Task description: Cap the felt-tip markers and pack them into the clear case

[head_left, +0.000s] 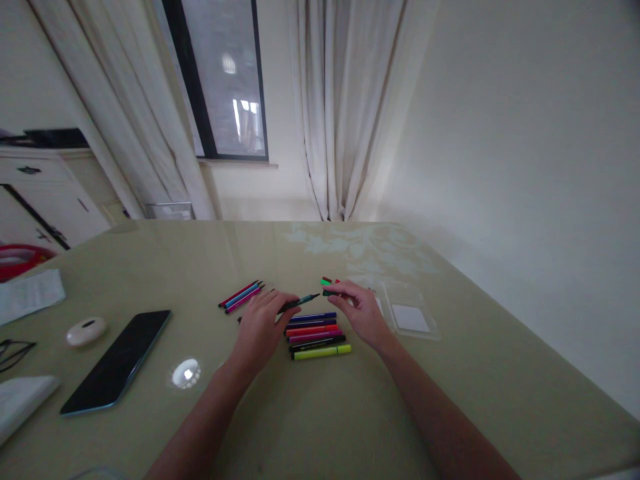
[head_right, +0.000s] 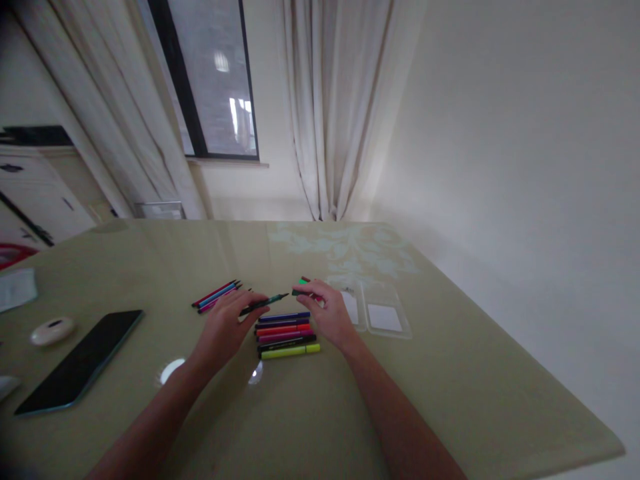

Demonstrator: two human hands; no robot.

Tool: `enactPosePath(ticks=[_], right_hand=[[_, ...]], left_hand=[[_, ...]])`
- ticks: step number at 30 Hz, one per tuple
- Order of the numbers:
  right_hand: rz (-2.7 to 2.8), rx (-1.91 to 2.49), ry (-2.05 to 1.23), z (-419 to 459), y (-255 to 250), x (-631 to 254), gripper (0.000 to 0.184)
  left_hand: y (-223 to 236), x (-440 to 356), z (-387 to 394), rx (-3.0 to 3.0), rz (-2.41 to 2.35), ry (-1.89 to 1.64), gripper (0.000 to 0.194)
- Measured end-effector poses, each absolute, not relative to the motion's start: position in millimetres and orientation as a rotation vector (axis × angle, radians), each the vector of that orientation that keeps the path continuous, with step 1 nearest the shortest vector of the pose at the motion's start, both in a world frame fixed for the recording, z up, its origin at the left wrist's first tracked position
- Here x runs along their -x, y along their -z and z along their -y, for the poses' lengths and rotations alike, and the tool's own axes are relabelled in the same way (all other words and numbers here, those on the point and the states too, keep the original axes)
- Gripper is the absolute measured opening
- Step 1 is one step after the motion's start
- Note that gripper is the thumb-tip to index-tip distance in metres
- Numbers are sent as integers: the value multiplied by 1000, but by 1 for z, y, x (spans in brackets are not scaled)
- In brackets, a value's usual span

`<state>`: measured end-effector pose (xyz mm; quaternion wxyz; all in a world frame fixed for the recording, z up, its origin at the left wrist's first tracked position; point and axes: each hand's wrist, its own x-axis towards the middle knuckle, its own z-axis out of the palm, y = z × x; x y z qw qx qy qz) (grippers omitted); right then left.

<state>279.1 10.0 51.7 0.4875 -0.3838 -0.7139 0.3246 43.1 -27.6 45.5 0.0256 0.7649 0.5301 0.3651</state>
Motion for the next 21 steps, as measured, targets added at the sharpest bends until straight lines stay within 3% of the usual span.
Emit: enactPosePath(ticks=[21], right_hand=[[1885,865,-771,-3,-53,-274,13]], left_hand=[[-40,-48,28,-2303,-1477,-1212,18]])
